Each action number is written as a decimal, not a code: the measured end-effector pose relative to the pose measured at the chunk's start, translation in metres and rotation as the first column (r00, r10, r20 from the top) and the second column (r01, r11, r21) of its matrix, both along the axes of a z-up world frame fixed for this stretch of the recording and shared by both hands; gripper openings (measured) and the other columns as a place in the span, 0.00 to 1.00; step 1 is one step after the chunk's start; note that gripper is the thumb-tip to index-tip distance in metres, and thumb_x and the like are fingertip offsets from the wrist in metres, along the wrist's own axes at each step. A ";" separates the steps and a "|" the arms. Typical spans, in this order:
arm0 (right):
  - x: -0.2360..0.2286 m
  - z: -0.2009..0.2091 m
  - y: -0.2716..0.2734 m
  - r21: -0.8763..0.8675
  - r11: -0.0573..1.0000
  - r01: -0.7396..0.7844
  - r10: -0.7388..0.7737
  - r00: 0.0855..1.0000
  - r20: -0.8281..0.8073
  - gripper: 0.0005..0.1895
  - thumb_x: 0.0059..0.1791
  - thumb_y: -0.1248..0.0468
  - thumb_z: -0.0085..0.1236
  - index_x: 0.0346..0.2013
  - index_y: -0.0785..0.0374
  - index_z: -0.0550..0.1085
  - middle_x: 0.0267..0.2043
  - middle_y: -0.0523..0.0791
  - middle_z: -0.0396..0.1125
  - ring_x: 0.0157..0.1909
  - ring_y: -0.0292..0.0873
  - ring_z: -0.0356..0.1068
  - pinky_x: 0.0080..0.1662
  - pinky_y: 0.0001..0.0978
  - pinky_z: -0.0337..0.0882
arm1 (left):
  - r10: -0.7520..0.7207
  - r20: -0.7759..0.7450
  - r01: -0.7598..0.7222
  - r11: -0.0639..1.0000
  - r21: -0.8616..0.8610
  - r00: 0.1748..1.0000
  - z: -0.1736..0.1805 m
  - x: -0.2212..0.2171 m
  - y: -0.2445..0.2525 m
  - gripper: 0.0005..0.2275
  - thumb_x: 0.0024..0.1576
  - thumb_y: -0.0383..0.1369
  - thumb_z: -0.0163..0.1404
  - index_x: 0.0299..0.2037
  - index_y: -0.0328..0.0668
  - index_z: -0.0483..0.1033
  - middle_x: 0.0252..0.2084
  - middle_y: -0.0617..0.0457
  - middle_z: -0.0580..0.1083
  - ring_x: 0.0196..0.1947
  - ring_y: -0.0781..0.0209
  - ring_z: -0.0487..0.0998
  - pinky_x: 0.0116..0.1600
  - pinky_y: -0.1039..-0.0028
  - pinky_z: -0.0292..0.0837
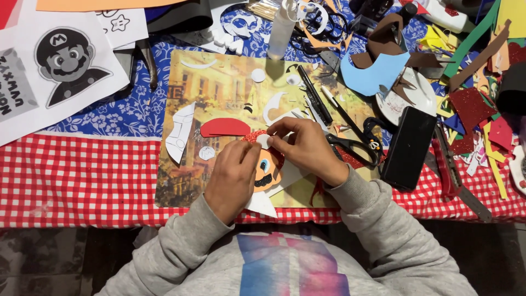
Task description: Creating a Super Mario figure using foam sheets, scissors, and glue.
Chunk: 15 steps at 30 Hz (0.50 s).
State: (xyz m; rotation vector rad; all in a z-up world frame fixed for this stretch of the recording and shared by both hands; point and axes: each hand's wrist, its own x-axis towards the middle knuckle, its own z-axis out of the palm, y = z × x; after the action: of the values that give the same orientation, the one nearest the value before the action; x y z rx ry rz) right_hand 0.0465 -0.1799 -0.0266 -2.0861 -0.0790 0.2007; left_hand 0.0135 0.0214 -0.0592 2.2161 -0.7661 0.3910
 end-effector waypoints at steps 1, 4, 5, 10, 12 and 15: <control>-0.001 0.001 0.001 -0.012 1.000 -0.007 0.008 0.999 0.038 0.09 0.49 0.65 0.63 0.39 0.69 0.78 0.30 0.43 0.76 0.27 0.31 0.75 0.29 0.25 0.72 | -0.006 -0.002 0.006 1.000 0.003 1.000 0.000 0.000 0.000 0.16 0.56 0.21 0.50 0.56 0.28 0.73 0.49 0.40 0.72 0.54 0.43 0.73 0.58 0.59 0.69; -0.001 0.001 0.001 -0.026 1.000 -0.015 0.017 0.999 0.050 0.08 0.49 0.66 0.62 0.39 0.69 0.77 0.29 0.42 0.75 0.26 0.32 0.76 0.29 0.25 0.73 | -0.014 -0.025 0.015 1.000 0.026 1.000 -0.002 0.001 -0.001 0.17 0.55 0.22 0.51 0.55 0.29 0.74 0.48 0.40 0.71 0.52 0.42 0.72 0.56 0.58 0.68; -0.002 0.002 0.002 -0.026 1.000 -0.016 0.017 0.999 0.048 0.08 0.49 0.66 0.62 0.39 0.69 0.77 0.29 0.42 0.75 0.26 0.32 0.76 0.29 0.25 0.73 | -0.014 -0.027 0.015 1.000 0.026 1.000 -0.002 0.001 -0.001 0.17 0.55 0.22 0.51 0.55 0.29 0.74 0.48 0.40 0.71 0.52 0.42 0.72 0.56 0.58 0.68; -0.004 0.000 0.002 -0.036 0.999 -0.026 0.029 0.997 0.077 0.07 0.49 0.67 0.62 0.37 0.69 0.77 0.27 0.44 0.76 0.25 0.33 0.77 0.28 0.26 0.74 | -0.005 0.004 0.005 1.000 0.009 1.000 -0.003 0.001 -0.002 0.17 0.54 0.23 0.52 0.54 0.30 0.74 0.49 0.40 0.71 0.54 0.41 0.72 0.58 0.57 0.68; -0.004 0.002 0.003 -0.059 0.998 -0.030 0.036 0.995 0.098 0.06 0.49 0.67 0.62 0.37 0.69 0.78 0.27 0.44 0.76 0.25 0.33 0.78 0.28 0.26 0.75 | -0.005 0.006 0.005 1.000 0.011 1.000 -0.002 0.002 -0.002 0.17 0.53 0.23 0.52 0.54 0.29 0.74 0.49 0.40 0.71 0.54 0.41 0.72 0.58 0.57 0.68; -0.005 0.008 0.005 -0.088 0.996 -0.032 0.041 0.994 0.103 0.06 0.49 0.67 0.62 0.36 0.68 0.79 0.25 0.44 0.76 0.25 0.34 0.78 0.29 0.26 0.75 | -0.019 -0.024 0.020 1.000 0.016 1.000 -0.001 0.002 -0.001 0.18 0.53 0.22 0.52 0.55 0.29 0.74 0.48 0.40 0.71 0.52 0.42 0.72 0.57 0.57 0.68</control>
State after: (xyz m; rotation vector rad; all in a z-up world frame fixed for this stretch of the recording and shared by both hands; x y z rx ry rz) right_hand 0.0413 -0.1746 -0.0189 -2.1820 -0.1752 0.1187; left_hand 0.0159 0.0203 -0.0605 2.2230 -0.7804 0.3497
